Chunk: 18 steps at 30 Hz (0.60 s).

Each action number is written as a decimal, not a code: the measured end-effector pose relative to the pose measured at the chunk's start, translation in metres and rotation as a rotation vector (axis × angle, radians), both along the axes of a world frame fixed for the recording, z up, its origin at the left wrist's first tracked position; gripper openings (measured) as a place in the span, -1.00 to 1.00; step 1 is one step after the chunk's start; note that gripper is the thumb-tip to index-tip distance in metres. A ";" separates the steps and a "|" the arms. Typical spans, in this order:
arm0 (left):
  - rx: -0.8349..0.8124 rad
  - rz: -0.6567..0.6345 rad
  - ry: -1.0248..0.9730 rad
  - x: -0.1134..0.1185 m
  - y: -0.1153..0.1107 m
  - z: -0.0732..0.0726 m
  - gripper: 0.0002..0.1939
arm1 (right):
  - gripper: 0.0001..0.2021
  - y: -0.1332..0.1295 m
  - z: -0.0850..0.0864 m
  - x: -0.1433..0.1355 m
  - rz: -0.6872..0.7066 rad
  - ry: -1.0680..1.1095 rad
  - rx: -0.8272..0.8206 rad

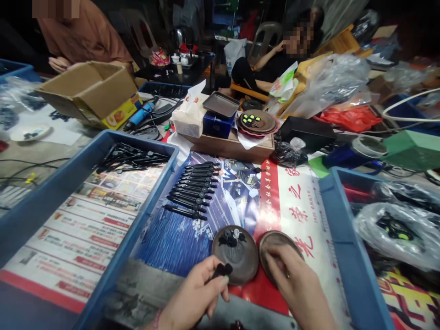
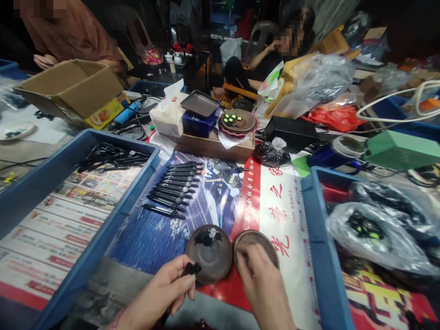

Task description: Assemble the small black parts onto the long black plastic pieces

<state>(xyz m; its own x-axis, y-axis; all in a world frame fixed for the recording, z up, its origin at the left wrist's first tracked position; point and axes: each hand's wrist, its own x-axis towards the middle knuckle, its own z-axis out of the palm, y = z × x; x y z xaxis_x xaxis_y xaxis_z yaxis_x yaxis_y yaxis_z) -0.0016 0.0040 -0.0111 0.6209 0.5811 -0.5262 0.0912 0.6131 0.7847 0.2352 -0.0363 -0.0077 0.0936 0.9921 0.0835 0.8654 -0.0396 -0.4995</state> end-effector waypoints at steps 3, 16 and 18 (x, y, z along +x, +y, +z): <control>-0.009 0.013 -0.021 -0.001 0.001 0.002 -0.73 | -0.86 0.020 -0.001 -0.023 0.100 -0.100 -0.080; -0.061 0.027 -0.042 -0.002 0.003 0.002 -0.84 | -0.88 0.031 -0.008 -0.039 0.142 -0.210 -0.171; -0.061 0.012 -0.050 -0.002 0.004 0.003 -0.85 | -0.85 0.026 -0.002 -0.039 0.109 -0.038 -0.197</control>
